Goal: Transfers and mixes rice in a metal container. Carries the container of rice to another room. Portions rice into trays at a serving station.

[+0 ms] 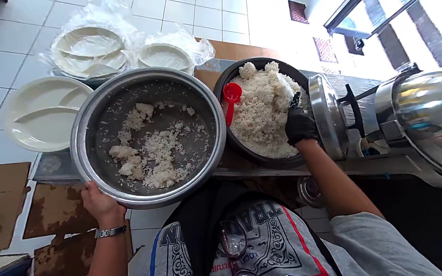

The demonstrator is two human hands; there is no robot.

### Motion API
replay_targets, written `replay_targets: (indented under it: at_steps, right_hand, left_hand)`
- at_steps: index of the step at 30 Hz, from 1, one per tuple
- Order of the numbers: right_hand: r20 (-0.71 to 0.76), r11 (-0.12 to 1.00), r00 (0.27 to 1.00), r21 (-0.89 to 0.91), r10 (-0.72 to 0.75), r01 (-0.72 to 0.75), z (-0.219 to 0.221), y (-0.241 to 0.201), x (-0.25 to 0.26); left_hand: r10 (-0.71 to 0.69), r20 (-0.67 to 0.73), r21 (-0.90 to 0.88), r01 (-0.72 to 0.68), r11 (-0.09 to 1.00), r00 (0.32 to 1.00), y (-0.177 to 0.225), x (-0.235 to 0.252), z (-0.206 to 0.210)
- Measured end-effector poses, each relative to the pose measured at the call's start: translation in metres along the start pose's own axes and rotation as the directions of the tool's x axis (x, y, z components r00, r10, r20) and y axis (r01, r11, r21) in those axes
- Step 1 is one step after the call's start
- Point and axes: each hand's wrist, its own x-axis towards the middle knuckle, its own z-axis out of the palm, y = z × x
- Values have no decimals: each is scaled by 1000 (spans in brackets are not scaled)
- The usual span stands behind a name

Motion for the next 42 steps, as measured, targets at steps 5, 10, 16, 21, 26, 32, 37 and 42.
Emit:
replay_targets:
  at_steps: [5, 10, 16, 21, 26, 32, 37, 42]
  right_hand:
    - [27, 993, 999, 120, -19, 16, -72, 32, 10]
    - [-28, 780, 997, 621, -76, 77, -94, 38, -8]
    - [51, 385, 870, 908, -491, 164, -105, -48, -52]
    - [303, 698, 696, 601, -650, 390, -67, -191, -58]
    - [153, 714, 744, -212, -650, 667, -39, -305, -61]
    - [264, 441, 478, -188, -838, 877, -2, -389, -101]
    - [457, 142, 204, -167, -866, 976, 15, -356, -165]
    - [598, 57, 153, -176, -786, 983, 4, -319, -142]
  left_hand:
    - [3, 5, -36, -3, 999, 1000, 2, 0, -3]
    - [-3, 13, -31, 4, 1000, 1000, 4, -2, -5]
    - [-98, 15, 64, 96, 993, 995, 6, -5, -11]
    - [-79, 46, 62, 77, 995, 996, -5, 3, -15]
    - [-101, 80, 15, 100, 995, 992, -4, 4, -16]
    - [-115, 111, 20, 113, 993, 987, -2, 6, -18]
    - [-115, 99, 44, 111, 993, 988, -3, 10, -22]
    - [-98, 70, -11, 99, 995, 993, -13, 4, -19]
